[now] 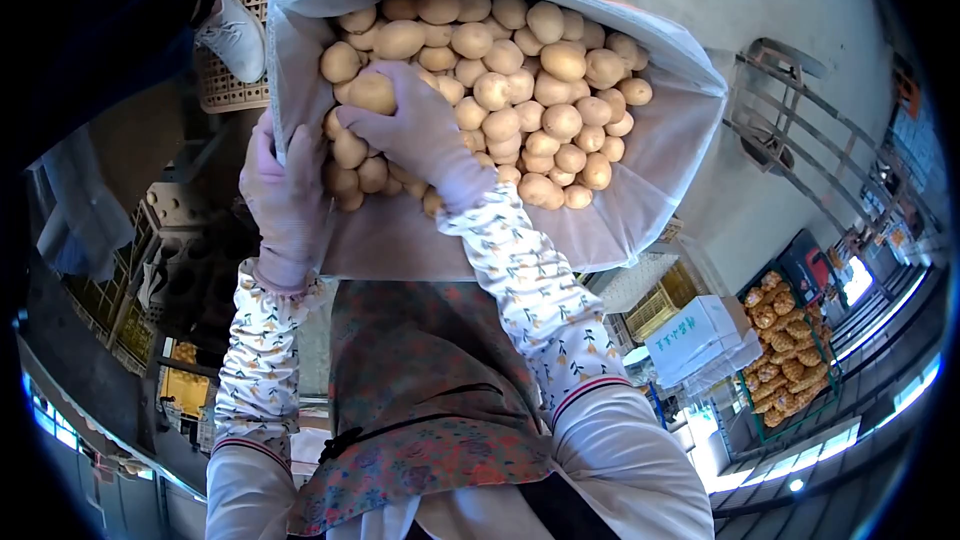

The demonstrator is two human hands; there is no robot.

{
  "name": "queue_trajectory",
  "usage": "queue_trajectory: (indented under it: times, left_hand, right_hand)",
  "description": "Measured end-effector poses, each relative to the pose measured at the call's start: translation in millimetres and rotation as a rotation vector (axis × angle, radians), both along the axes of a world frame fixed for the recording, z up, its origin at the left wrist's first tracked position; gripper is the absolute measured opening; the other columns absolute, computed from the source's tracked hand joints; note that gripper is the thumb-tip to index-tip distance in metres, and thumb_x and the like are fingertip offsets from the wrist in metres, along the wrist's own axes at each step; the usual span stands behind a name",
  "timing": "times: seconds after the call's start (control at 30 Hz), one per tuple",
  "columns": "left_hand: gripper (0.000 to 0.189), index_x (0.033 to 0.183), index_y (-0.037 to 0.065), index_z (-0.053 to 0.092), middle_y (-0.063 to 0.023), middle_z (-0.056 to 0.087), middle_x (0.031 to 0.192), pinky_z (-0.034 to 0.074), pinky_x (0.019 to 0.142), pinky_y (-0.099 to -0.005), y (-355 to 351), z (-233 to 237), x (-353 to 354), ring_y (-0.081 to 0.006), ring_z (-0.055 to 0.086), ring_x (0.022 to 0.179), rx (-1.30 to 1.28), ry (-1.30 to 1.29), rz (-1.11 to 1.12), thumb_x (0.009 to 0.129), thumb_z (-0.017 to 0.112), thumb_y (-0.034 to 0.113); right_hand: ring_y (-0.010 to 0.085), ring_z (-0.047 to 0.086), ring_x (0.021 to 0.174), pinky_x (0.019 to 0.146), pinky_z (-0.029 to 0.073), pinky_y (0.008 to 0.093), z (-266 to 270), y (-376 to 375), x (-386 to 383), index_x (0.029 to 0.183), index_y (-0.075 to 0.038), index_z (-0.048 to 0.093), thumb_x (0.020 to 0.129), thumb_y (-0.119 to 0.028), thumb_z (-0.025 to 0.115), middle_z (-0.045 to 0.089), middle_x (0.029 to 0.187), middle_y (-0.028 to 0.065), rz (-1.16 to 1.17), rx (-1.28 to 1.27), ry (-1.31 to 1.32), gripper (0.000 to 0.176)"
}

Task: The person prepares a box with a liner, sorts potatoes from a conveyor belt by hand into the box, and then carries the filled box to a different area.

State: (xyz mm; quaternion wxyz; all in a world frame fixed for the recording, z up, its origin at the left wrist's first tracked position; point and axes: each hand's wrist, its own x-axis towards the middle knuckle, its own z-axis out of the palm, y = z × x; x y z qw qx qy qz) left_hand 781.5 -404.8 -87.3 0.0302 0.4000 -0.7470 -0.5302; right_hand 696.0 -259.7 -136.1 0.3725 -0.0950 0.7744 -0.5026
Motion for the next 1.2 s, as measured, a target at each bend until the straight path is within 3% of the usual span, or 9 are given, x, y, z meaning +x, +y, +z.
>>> queue_trajectory:
  times: [0.17, 0.43, 0.6, 0.7, 0.8, 1.0, 1.07, 1.13, 1.2]
  left_hand:
    - [0.042, 0.131, -0.002, 0.062, -0.0106, 0.071, 0.088, 0.053, 0.071, -0.0302, 6, 5, -2, -0.0113, 0.062, 0.075, 0.075, -0.052, 0.045, 0.094, 0.063, 0.016]
    - [0.028, 0.118, 0.0, 0.063, -0.0028, 0.068, 0.089, 0.051, 0.071, -0.0279, 4, 7, -2, -0.0101, 0.059, 0.076, -0.061, -0.009, -0.016, 0.098, 0.063, 0.019]
    - [0.036, 0.125, 0.0, 0.062, -0.0042, 0.067, 0.098, 0.05, 0.074, -0.03, -9, -17, 22, -0.0129, 0.058, 0.082, -0.05, -0.074, -0.046, 0.099, 0.066, 0.025]
    - [0.044, 0.133, -0.006, 0.056, -0.0162, 0.068, 0.123, 0.051, 0.095, -0.0367, -33, -24, 29, -0.0225, 0.065, 0.105, -0.284, -0.151, -0.267, 0.102, 0.063, 0.024]
    - [0.036, 0.124, -0.005, 0.061, -0.0141, 0.07, 0.114, 0.051, 0.093, -0.0333, -40, -35, 32, -0.0191, 0.066, 0.1, -0.262, -0.079, -0.235, 0.101, 0.065, 0.023]
    - [0.046, 0.124, -0.006, 0.061, -0.023, 0.068, 0.121, 0.053, 0.094, -0.0379, -77, -50, 34, -0.0288, 0.067, 0.106, -0.604, -0.199, -0.407, 0.099, 0.066, 0.031]
    - [0.051, 0.128, -0.004, 0.06, -0.0232, 0.067, 0.122, 0.051, 0.097, -0.0405, -68, -38, 24, -0.0352, 0.065, 0.11, -0.683, -0.243, -0.437, 0.1, 0.064, 0.038]
    - [0.056, 0.131, -0.003, 0.06, -0.0227, 0.065, 0.126, 0.049, 0.1, -0.0415, -67, -34, 18, -0.0353, 0.063, 0.115, -0.675, -0.306, -0.438, 0.099, 0.062, 0.043]
    - [0.054, 0.132, -0.001, 0.061, -0.0202, 0.064, 0.129, 0.048, 0.102, -0.0405, -66, -34, 13, -0.0344, 0.062, 0.117, -0.697, -0.359, -0.451, 0.099, 0.062, 0.042]
  right_hand:
    - [0.0168, 0.066, 0.08, 0.075, 0.057, 0.0318, 46, 45, 9, 0.122, 0.002, 0.058, 0.108, -0.041, 0.039, 0.068, 0.1, 0.0116, -0.386, -0.57, -0.905, 0.049]
    - [0.0217, 0.067, 0.085, 0.074, 0.058, 0.0347, 63, 61, 18, 0.143, -0.009, 0.043, 0.101, -0.029, 0.048, 0.066, 0.119, 0.0154, -0.66, -0.831, -1.08, 0.047]
    - [0.0237, 0.068, 0.087, 0.067, 0.057, 0.0366, 50, 78, 47, 0.128, -0.011, 0.058, 0.095, -0.024, 0.06, 0.065, 0.113, 0.0122, -0.666, -0.713, -0.845, 0.035]
    - [0.0226, 0.066, 0.086, 0.071, 0.055, 0.0339, 56, 80, 61, 0.098, -0.007, 0.065, 0.07, -0.001, 0.08, 0.067, 0.093, 0.0082, -0.283, -0.404, 0.172, 0.032]
    - [0.0189, 0.066, 0.08, 0.065, 0.054, 0.0307, 70, 91, 74, 0.097, -0.006, 0.063, 0.084, -0.004, 0.069, 0.067, 0.088, 0.0062, -0.754, -1.012, -0.947, 0.014]
    - [0.016, 0.066, 0.087, 0.071, 0.056, 0.0299, 116, 205, 61, 0.109, -0.004, 0.061, 0.08, 0.008, 0.072, 0.066, 0.1, 0.0062, -0.939, -0.863, -0.662, 0.033]
    - [0.022, 0.065, 0.102, 0.082, 0.058, 0.0334, 107, 264, 79, 0.118, -0.006, 0.063, 0.094, -0.013, 0.064, 0.065, 0.11, 0.0099, -0.768, -0.401, 0.121, 0.025]
    - [0.0275, 0.065, 0.102, 0.09, 0.056, 0.0393, 119, 372, 108, 0.122, -0.005, 0.06, 0.098, -0.034, 0.056, 0.066, 0.111, 0.0125, -1.385, -1.079, -0.34, 0.038]
    - [0.0278, 0.066, 0.1, 0.077, 0.06, 0.0382, 158, 521, 148, 0.117, -0.001, 0.058, 0.095, -0.036, 0.057, 0.065, 0.107, 0.0129, -1.646, -0.903, -0.047, 0.041]
